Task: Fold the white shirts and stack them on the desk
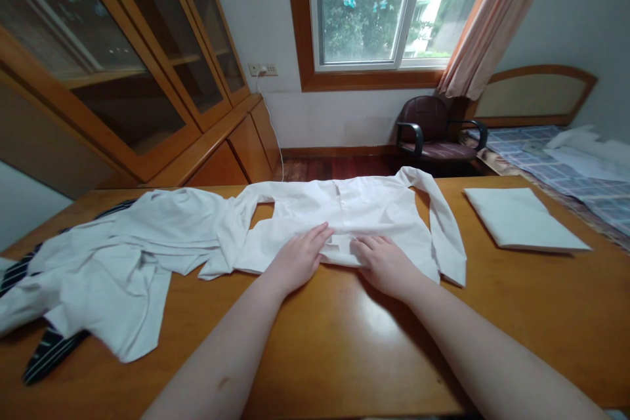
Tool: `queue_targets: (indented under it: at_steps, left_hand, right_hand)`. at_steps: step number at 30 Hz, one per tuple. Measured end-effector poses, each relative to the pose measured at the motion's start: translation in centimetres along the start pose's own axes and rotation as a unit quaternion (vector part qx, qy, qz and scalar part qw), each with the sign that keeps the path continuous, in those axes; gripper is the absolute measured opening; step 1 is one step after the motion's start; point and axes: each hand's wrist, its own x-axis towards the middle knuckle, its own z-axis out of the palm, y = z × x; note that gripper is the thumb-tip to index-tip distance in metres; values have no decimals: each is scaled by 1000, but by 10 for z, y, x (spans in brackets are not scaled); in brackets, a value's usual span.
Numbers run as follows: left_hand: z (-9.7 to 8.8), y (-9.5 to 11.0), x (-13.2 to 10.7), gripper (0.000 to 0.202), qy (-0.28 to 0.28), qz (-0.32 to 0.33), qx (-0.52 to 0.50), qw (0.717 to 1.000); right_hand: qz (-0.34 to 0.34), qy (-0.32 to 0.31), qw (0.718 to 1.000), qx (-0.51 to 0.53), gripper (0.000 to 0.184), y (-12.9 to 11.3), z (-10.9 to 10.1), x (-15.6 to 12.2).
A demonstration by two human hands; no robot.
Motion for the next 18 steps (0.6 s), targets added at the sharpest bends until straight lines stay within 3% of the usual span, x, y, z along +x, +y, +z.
queue_targets:
  at_steps: [2,7,13,18]
  left_hand:
    - [0,1,0,64,-4,4,6,1000]
    - [3,8,2,94,-37,35,1,999]
    - [3,15,4,80,-27,37,-40,998]
    - [-2,19,2,76,-73,15,-153,985]
  right_hand:
    - [17,-12,1000,-10,28,3,1,1]
    - [30,-31,999,18,27,3,1,0]
    - [-15,-6,998,56,27,-1,-8,-4]
    - [-89,-3,992,84,26,-1,-6,-6]
